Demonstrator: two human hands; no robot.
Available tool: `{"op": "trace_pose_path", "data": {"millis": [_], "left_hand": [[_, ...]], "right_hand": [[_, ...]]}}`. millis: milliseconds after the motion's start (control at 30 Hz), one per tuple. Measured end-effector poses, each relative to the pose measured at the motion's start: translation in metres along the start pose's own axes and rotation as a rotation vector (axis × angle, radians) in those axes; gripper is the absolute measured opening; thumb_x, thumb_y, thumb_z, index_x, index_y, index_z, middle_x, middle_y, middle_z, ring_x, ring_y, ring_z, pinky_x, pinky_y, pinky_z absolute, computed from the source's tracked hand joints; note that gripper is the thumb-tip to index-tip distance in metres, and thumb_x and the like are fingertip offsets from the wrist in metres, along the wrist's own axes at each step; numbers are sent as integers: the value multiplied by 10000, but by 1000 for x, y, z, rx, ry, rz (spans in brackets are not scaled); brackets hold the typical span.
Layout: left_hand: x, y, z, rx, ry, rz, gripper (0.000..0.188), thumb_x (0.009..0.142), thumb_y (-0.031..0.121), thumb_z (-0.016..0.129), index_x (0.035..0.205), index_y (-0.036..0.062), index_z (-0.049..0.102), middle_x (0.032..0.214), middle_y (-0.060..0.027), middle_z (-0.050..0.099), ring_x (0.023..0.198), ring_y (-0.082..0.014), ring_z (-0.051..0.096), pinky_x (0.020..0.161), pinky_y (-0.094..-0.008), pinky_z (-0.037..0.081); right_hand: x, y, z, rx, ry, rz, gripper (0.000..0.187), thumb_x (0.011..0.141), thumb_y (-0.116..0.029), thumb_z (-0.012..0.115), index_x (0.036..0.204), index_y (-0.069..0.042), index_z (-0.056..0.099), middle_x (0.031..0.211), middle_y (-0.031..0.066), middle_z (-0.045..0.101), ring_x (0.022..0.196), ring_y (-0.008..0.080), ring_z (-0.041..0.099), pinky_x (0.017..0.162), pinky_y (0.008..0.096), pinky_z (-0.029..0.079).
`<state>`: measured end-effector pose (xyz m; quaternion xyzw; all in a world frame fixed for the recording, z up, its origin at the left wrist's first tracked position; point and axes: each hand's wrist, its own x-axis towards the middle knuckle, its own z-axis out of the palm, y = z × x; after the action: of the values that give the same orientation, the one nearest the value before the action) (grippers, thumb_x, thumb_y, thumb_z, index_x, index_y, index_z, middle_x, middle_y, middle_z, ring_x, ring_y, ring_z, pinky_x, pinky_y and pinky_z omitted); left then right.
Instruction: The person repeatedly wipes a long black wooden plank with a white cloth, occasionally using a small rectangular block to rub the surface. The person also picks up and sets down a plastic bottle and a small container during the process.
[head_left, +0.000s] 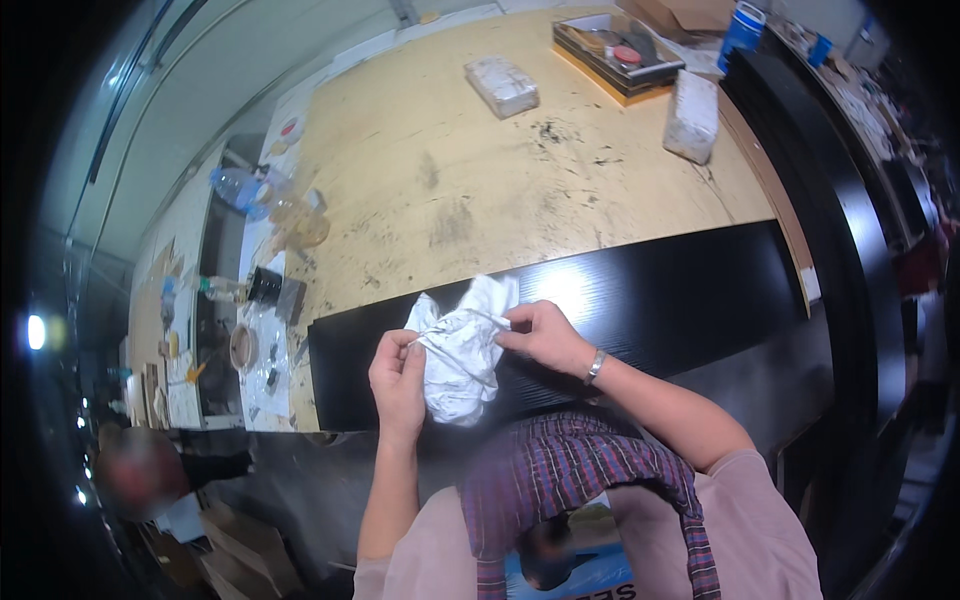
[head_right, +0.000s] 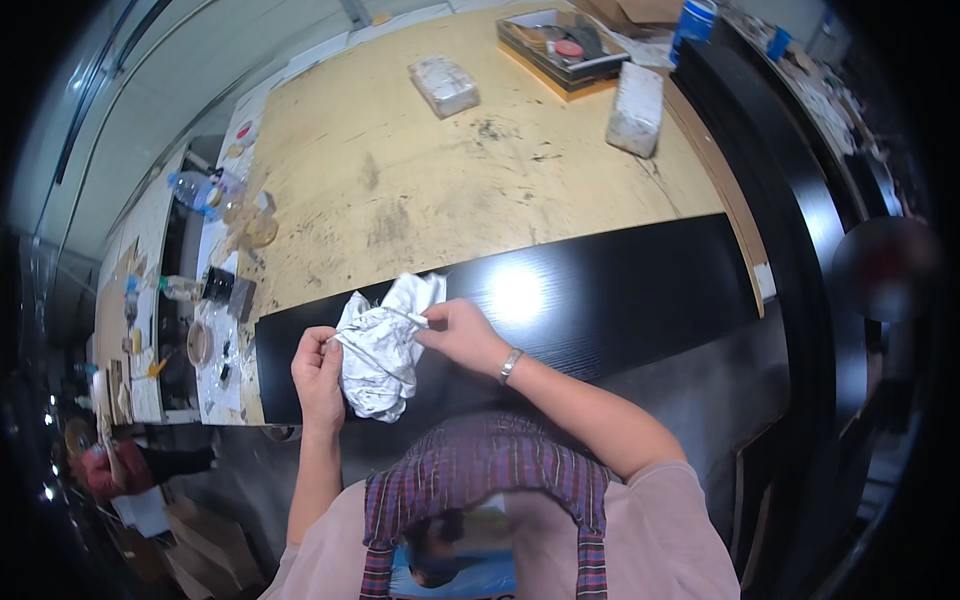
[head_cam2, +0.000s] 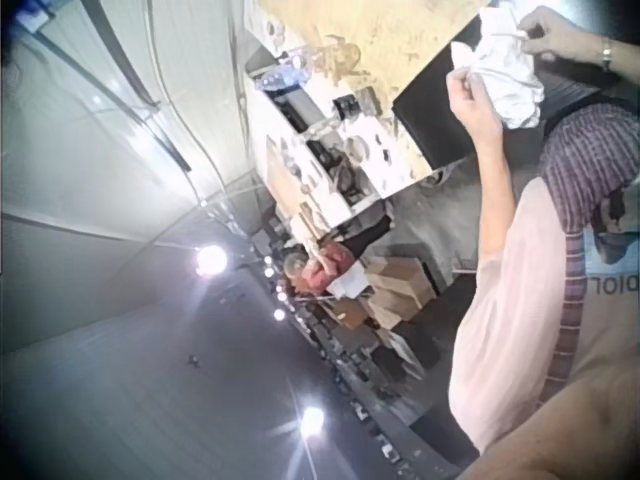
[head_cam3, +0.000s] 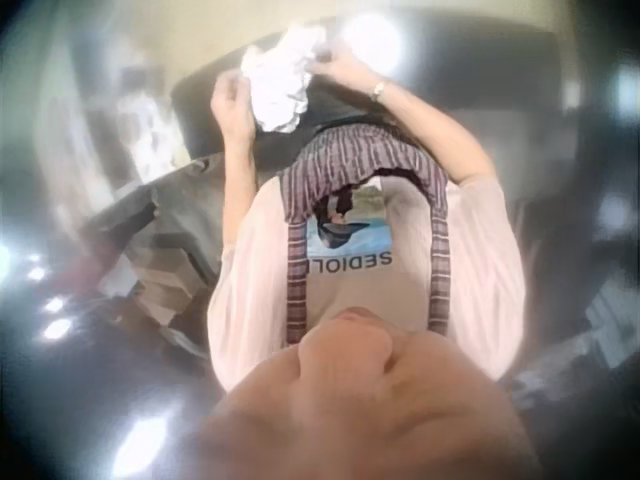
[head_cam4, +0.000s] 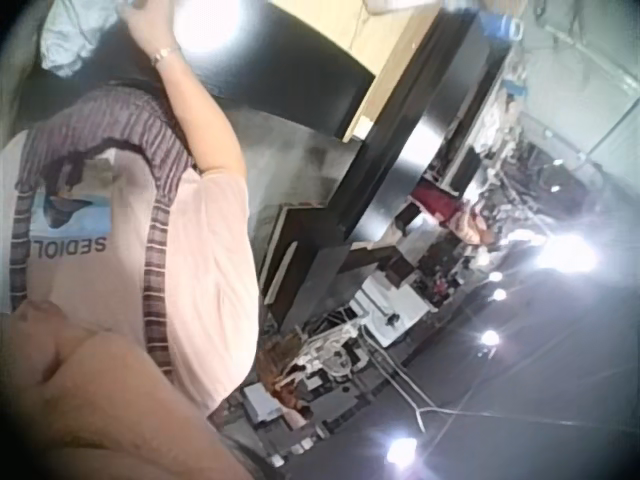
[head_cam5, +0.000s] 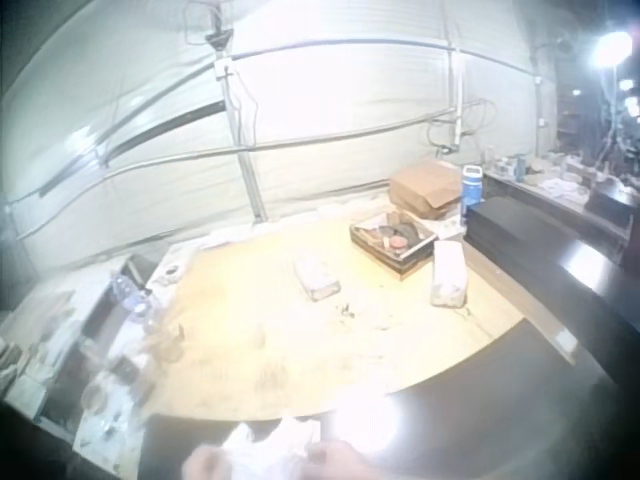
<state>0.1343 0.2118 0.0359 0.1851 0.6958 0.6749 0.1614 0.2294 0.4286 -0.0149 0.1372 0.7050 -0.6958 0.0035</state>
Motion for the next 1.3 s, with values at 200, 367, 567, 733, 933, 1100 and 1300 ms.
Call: {"op": "trace_pose_path", "data": {"millis": [200, 367, 567, 733, 933, 1100, 1300], "left_hand": [[-18, 22, -36, 386, 206, 137, 69, 979, 48, 638, 967, -18, 652, 830, 9, 612, 756, -33, 521, 648, -204, 420], [-25, 71, -43, 661, 279, 653, 86, 854, -49, 707, 936, -33, 683, 848, -100, 673, 764, -152, 622, 693, -263, 472], [-31, 75, -59, 536, 261, 250, 184, 790, -3, 777, 955, -29, 699, 819, -85, 661, 723, -135, 607, 654, -270, 461], [-25, 47, -74, 548, 51, 51, 189, 806, 44, 788, 968, -25, 722, 802, -68, 690, 658, -102, 577, 626, -265, 466], [-28, 21, -89, 48, 408, 112, 105, 968, -40, 606, 1066, -3, 592, 715, 51, 527, 642, -5, 430, 567, -192, 329], [-83, -23, -73, 308, 184, -144, 122, 934, -23, 634, 1007, 27, 551, 715, 17, 615, 647, -29, 527, 601, -207, 392], [-81, -19, -63, 512, 84, -167, 26, 920, -5, 648, 937, -20, 636, 713, -76, 709, 681, -89, 680, 626, -242, 499]], "right_hand": [[27, -38, 2, 54, 65, -144, 228, 899, -49, 655, 1085, 56, 734, 906, 79, 736, 821, 107, 634, 763, 269, 506], [29, -96, 18, 114, 4, -302, 299, 937, -1, 578, 1198, 21, 723, 1075, 74, 728, 948, 112, 639, 875, 265, 504], [40, -113, 20, 239, -32, -325, 232, 963, -33, 606, 1135, 37, 745, 1014, 70, 755, 925, 105, 662, 875, 255, 520], [65, -115, -16, 453, 96, -297, 172, 1022, -103, 554, 1114, -16, 670, 974, 26, 715, 871, 124, 679, 820, 286, 546], [50, -112, -64, 891, 67, -314, 229, 969, -148, 532, 1131, -20, 631, 1146, 120, 684, 1048, 211, 647, 1002, 398, 477], [-2, -46, -135, 499, -54, -141, 225, 784, -155, 604, 879, 32, 687, 939, 112, 700, 887, 214, 651, 846, 313, 488], [-30, -24, -137, -764, 276, 125, 232, 841, -188, 643, 759, 29, 655, 703, 123, 631, 671, 229, 602, 626, 359, 458]]}}
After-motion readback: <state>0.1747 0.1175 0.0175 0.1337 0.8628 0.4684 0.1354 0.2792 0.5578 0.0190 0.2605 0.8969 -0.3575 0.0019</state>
